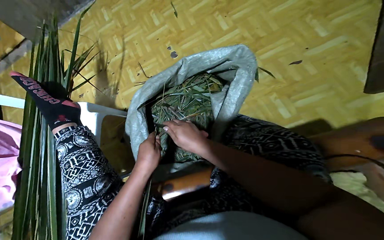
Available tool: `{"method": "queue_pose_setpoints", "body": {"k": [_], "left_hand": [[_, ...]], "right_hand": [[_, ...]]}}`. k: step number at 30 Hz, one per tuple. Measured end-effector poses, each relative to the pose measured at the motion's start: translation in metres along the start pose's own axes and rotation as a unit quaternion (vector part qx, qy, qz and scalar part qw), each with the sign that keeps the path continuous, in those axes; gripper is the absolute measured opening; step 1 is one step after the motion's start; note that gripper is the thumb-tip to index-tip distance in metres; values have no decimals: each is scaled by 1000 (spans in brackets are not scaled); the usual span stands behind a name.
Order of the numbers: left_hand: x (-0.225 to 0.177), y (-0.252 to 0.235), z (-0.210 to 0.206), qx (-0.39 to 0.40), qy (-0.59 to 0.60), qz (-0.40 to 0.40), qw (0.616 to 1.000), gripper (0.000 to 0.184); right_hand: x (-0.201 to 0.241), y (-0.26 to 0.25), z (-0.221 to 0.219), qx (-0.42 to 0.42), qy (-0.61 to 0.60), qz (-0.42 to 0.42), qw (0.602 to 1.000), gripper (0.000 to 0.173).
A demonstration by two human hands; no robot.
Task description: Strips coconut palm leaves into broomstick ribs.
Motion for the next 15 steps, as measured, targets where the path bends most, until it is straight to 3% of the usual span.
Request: {"method": "queue_pose_setpoints", "body": {"k": [5,9,12,15], "left_hand": [[-1,4,1,2,2,-7,1000,37],[1,6,0,-1,1,-16,1000,38],[0,5,0,1,13,-26,1000,38],[-2,5,-3,21,48,-27,998,36]], "right_hand": [[-7,-7,10,-91,72,23,993,37],[-16,-14,32,-168,24,-8,985,39],[-17,-12,24,-81,-167,-69,980,38],[-20,-8,1,-6,-435,-123,892,34]]}}
Point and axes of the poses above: each hand's wrist, its own y-axis away from the middle knuckle, its own z-axis out of the back of the hand, x = y × z, the point moved 6 cm from there along -y, towards the middle knuckle, and after that the axes turned 12 degrees about -y, right-handed, at the moved point
